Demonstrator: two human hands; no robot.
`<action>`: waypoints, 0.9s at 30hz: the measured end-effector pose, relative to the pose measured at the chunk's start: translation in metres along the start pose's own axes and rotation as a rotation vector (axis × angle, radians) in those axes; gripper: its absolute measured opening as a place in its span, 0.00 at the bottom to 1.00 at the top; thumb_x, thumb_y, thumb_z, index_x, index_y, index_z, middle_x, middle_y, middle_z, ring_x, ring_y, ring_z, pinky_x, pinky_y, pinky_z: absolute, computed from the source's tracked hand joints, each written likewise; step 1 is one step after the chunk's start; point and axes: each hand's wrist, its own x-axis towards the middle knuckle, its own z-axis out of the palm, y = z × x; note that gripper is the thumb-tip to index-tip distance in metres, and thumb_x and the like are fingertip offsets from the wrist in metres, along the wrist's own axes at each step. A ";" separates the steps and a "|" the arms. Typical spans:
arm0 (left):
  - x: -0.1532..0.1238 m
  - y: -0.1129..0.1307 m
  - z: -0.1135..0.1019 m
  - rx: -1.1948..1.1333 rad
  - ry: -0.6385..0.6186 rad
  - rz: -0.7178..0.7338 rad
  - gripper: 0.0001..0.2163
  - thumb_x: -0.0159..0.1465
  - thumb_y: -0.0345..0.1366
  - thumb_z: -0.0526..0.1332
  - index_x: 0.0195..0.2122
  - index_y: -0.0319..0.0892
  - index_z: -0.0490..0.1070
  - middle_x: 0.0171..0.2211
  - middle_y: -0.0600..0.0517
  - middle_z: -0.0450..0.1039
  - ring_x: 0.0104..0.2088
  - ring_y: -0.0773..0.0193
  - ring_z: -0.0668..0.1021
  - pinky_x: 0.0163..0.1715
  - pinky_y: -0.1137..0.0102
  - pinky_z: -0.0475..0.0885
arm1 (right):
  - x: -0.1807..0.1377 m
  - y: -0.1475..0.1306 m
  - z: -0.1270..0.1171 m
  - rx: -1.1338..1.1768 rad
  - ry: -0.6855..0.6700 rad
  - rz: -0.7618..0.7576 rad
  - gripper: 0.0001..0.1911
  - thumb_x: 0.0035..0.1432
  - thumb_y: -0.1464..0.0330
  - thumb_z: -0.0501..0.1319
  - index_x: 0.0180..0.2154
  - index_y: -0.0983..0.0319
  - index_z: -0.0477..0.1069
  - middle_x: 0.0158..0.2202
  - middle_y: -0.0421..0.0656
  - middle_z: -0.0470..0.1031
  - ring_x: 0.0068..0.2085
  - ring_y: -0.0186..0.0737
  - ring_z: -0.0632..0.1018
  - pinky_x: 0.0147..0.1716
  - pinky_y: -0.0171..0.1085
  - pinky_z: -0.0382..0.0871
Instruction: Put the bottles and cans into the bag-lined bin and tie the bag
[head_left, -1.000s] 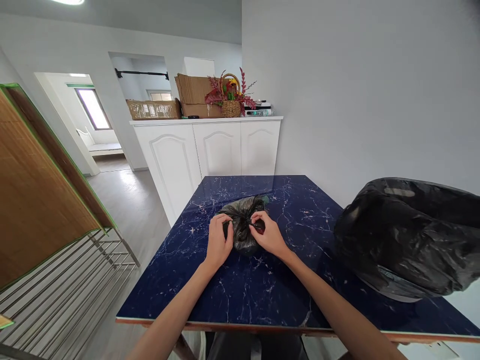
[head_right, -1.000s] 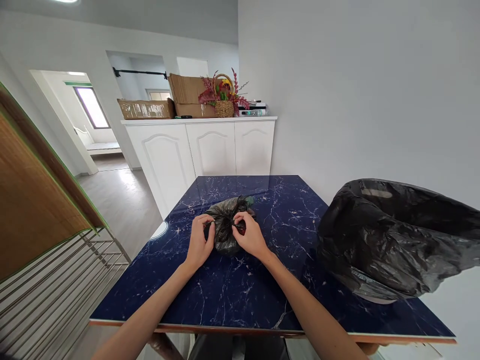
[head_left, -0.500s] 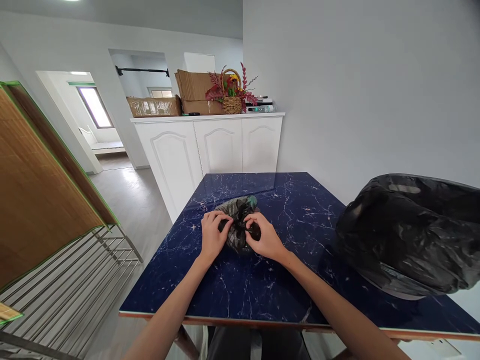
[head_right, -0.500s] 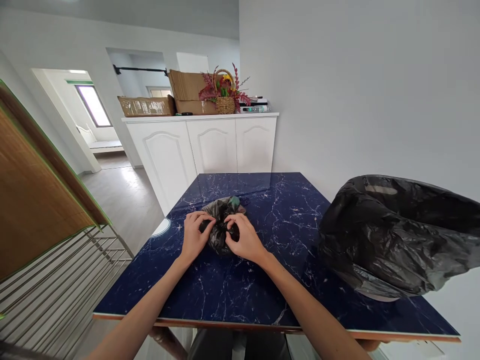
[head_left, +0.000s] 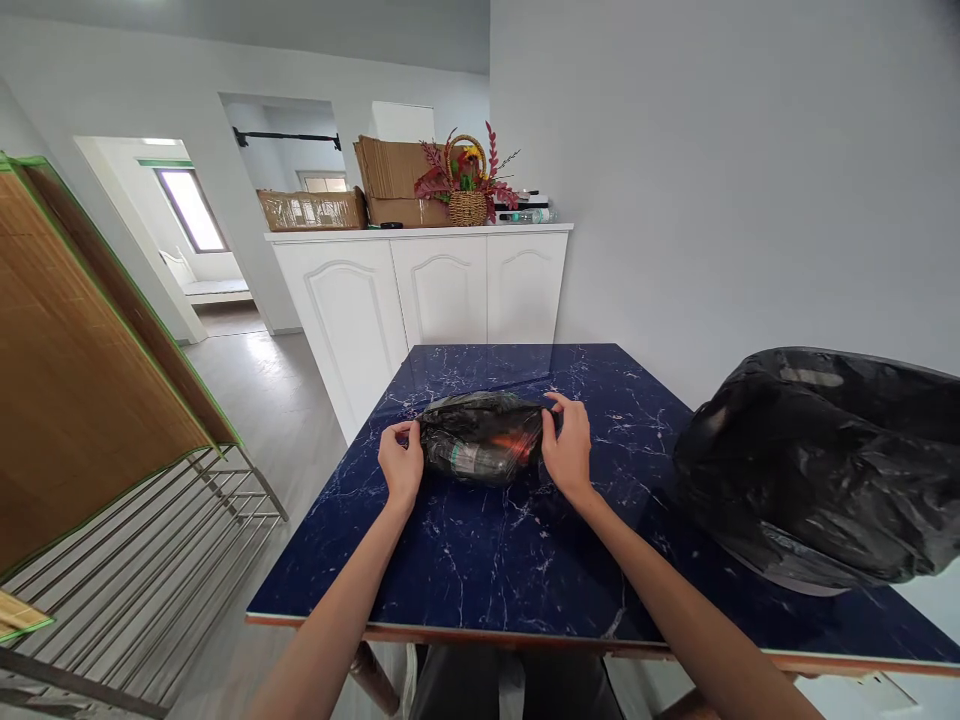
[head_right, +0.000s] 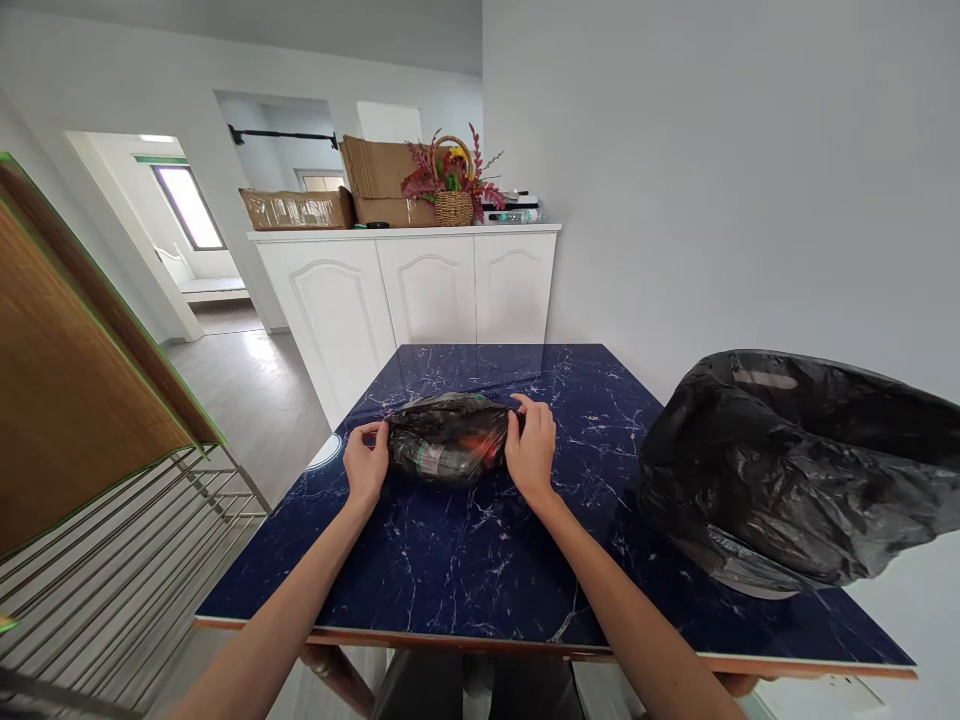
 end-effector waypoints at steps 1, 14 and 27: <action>0.001 -0.003 0.001 -0.005 0.011 -0.031 0.11 0.72 0.44 0.59 0.40 0.42 0.73 0.39 0.43 0.79 0.39 0.50 0.80 0.40 0.57 0.75 | 0.001 0.004 0.000 -0.003 0.030 0.030 0.17 0.75 0.61 0.49 0.57 0.59 0.69 0.43 0.49 0.69 0.47 0.54 0.73 0.51 0.55 0.70; -0.024 0.046 -0.009 -0.031 -0.201 0.273 0.17 0.63 0.32 0.66 0.53 0.51 0.77 0.49 0.48 0.80 0.57 0.45 0.75 0.64 0.47 0.62 | -0.008 -0.035 -0.008 0.190 -0.354 -0.233 0.18 0.58 0.73 0.60 0.46 0.50 0.81 0.46 0.43 0.83 0.57 0.55 0.78 0.67 0.61 0.62; 0.019 0.062 -0.033 -0.116 0.245 0.188 0.18 0.68 0.31 0.57 0.59 0.44 0.63 0.57 0.41 0.69 0.61 0.50 0.72 0.61 0.54 0.69 | 0.018 -0.016 -0.015 0.720 -0.253 0.193 0.19 0.68 0.54 0.53 0.26 0.54 0.65 0.29 0.46 0.73 0.44 0.55 0.81 0.48 0.54 0.76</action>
